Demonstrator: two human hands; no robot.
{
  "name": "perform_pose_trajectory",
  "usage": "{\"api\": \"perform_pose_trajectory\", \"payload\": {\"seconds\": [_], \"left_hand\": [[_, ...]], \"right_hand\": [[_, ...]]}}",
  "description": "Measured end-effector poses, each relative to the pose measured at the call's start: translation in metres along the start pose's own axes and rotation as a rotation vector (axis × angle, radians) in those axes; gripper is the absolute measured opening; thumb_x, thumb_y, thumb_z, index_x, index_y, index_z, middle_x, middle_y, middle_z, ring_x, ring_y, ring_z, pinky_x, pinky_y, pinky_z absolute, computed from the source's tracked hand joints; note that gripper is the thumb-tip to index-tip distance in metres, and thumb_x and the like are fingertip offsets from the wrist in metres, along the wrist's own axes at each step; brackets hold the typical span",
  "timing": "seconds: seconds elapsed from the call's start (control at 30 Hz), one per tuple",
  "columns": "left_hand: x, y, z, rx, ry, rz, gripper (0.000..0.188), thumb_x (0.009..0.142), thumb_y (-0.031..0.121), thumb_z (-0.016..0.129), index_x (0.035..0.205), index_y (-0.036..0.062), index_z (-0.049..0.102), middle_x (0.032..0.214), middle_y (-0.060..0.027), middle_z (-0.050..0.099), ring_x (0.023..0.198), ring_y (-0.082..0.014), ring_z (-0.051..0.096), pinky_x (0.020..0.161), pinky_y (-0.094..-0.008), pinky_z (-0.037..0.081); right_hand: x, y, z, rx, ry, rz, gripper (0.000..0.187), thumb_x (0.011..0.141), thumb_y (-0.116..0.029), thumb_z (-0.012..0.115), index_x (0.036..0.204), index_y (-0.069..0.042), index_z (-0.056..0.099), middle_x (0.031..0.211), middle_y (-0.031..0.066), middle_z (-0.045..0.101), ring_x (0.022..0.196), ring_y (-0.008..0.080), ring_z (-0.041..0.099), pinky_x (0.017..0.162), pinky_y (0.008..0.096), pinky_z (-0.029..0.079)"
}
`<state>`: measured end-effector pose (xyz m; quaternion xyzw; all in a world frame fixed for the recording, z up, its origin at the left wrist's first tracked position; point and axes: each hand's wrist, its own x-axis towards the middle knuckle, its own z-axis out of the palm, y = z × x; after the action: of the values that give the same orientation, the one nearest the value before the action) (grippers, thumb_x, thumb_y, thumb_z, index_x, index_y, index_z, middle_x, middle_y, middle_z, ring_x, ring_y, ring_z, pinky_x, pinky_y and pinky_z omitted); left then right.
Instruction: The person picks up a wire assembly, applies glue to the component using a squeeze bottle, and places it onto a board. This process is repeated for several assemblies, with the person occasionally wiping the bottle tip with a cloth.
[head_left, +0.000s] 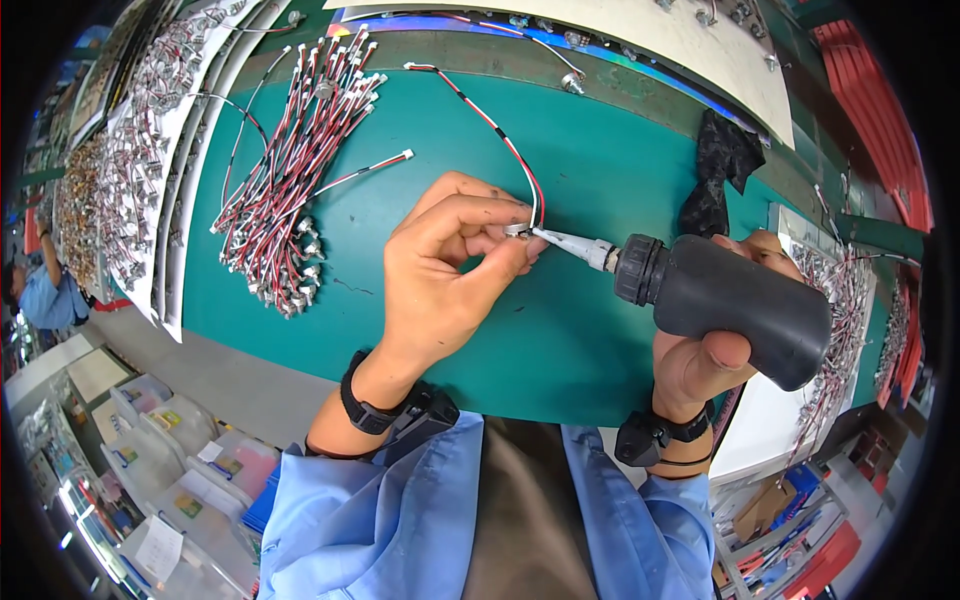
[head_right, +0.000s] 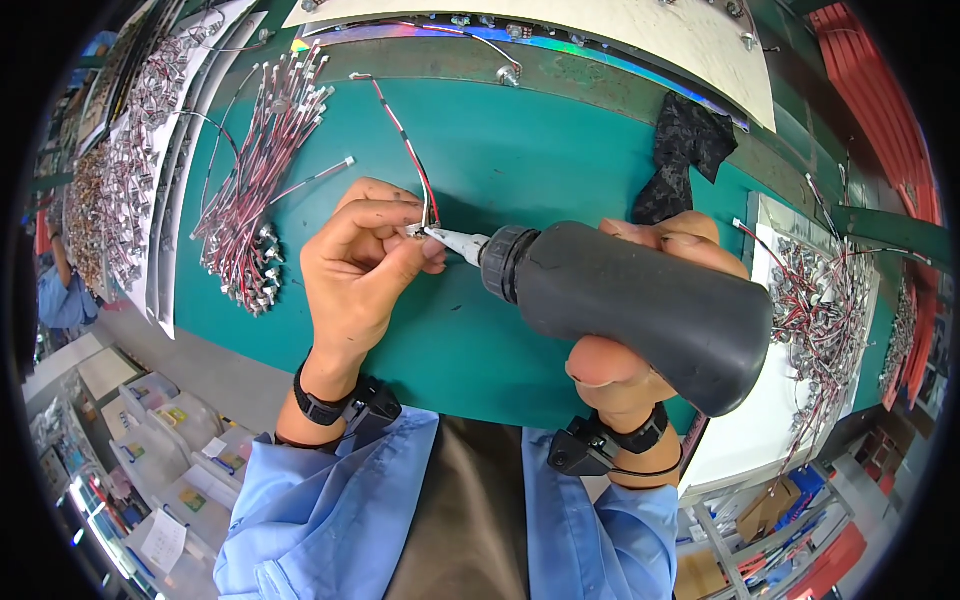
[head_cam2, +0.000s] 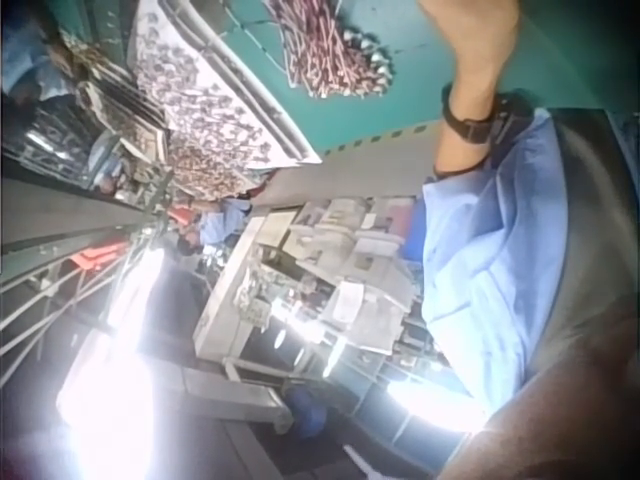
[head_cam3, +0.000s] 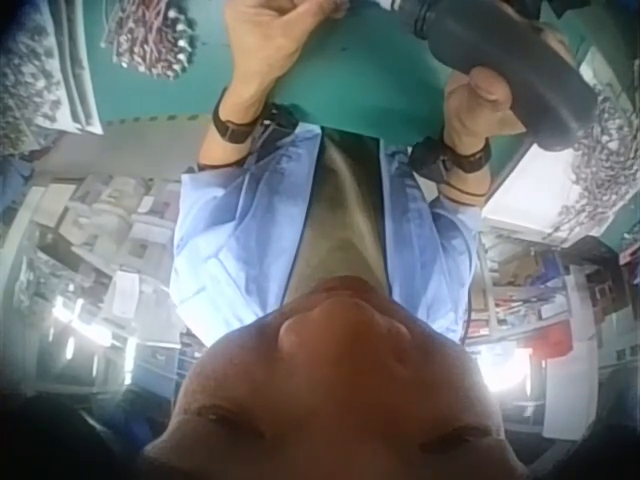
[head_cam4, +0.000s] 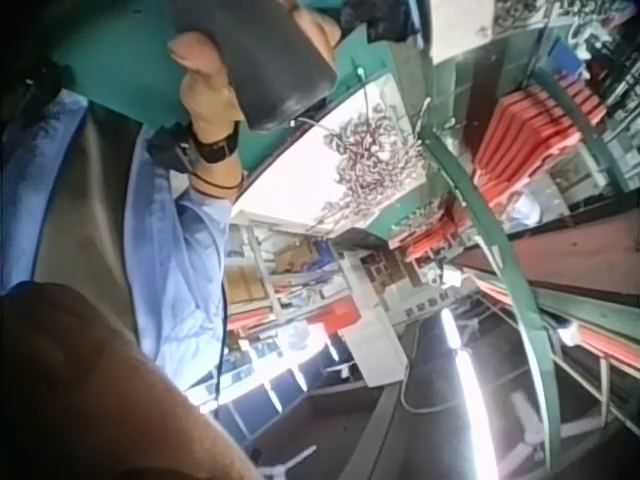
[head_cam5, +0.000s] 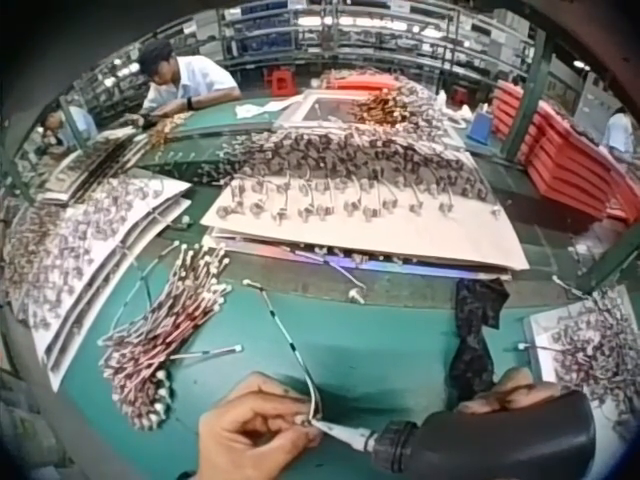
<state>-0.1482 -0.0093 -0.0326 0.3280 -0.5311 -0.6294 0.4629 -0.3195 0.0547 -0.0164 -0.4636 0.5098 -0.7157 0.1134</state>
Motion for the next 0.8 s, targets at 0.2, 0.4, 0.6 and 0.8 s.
{"api": "perform_pose_trajectory", "payload": {"seconds": [0.2, 0.4, 0.6, 0.8], "left_hand": [[0.0, -0.001, -0.001, -0.022, 0.0, -0.003, 0.019, 0.071, -0.016, 0.053, 0.088, -0.0094, 0.055, 0.094, -0.0123, 0.048, 0.076, -0.0162, 0.06, 0.066, -0.0222, 0.053], [0.0, -0.002, 0.0, -0.032, 0.004, -0.006, 0.019, 0.071, -0.017, 0.052, 0.088, -0.0094, 0.055, 0.095, -0.0123, 0.048, 0.075, -0.0162, 0.061, 0.066, -0.0225, 0.053], [0.0, -0.002, -0.001, -0.03, -0.002, -0.022, 0.018, 0.071, -0.016, 0.052, 0.088, -0.0095, 0.055, 0.094, -0.0123, 0.049, 0.075, -0.016, 0.061, 0.066, -0.0226, 0.053], [0.0, -0.002, -0.002, -0.038, -0.007, -0.031, 0.018, 0.071, -0.016, 0.053, 0.088, -0.0093, 0.055, 0.093, -0.012, 0.049, 0.074, -0.0157, 0.06, 0.065, -0.0222, 0.053]], "right_hand": [[0.001, -0.001, 0.0, -0.007, -0.001, 0.0, 0.077, 0.058, -0.056, 0.067, 0.103, 0.001, 0.042, 0.095, 0.0097, 0.051, 0.075, 0.0233, 0.054, 0.065, 0.0327, 0.046], [0.002, -0.002, 0.0, 0.007, 0.0, 0.017, 0.076, 0.058, -0.055, 0.069, 0.101, 0.002, 0.042, 0.094, 0.0096, 0.051, 0.075, 0.0235, 0.054, 0.064, 0.032, 0.047], [0.002, 0.004, -0.006, 0.097, -0.111, -0.047, 0.073, 0.062, -0.047, 0.07, 0.11, -0.001, 0.04, 0.103, 0.0085, 0.047, 0.093, 0.0228, 0.052, 0.076, 0.0337, 0.047], [0.003, 0.001, 0.003, 0.028, 0.023, -0.003, 0.076, 0.058, -0.052, 0.071, 0.102, 0.002, 0.042, 0.095, 0.0094, 0.05, 0.077, 0.0241, 0.055, 0.065, 0.0319, 0.047]]}}
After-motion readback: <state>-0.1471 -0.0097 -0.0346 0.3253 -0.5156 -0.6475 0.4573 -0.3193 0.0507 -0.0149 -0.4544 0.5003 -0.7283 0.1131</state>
